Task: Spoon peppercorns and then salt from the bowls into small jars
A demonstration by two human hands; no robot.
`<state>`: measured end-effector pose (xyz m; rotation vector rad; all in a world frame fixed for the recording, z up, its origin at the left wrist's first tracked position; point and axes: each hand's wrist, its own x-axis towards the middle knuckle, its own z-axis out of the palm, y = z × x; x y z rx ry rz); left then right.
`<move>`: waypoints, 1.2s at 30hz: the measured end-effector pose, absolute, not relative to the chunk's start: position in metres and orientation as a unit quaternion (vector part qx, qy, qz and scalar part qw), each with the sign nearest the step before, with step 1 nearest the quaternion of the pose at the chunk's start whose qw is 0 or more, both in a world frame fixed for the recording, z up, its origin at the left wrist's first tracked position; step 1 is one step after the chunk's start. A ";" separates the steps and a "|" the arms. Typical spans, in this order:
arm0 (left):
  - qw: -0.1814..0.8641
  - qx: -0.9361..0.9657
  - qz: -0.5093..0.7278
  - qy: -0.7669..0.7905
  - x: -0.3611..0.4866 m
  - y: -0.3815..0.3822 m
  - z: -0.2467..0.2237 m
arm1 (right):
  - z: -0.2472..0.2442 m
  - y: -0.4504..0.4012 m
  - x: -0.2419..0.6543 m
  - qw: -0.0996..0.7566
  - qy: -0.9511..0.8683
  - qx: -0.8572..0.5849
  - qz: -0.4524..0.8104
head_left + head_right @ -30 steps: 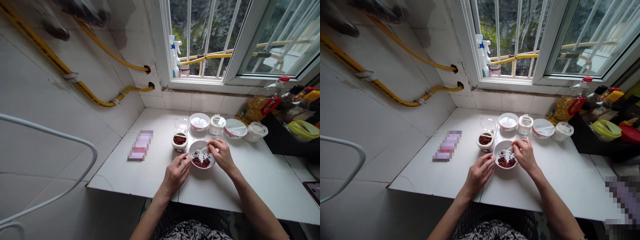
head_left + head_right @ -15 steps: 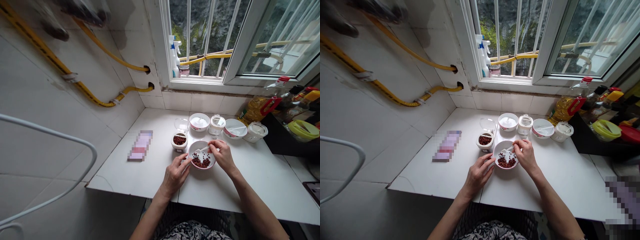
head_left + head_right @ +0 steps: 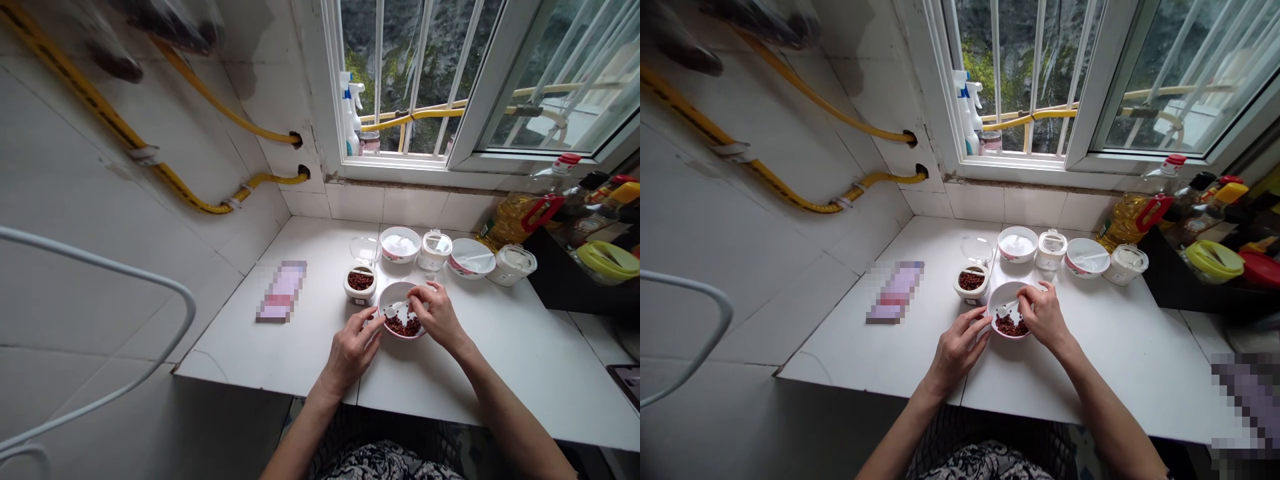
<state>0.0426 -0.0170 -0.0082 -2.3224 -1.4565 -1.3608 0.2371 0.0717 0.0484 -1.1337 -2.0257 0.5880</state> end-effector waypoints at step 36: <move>0.042 -0.761 -0.443 -0.473 0.043 -0.018 -0.004 | 0.061 0.078 0.243 0.450 -0.545 -0.481 0.518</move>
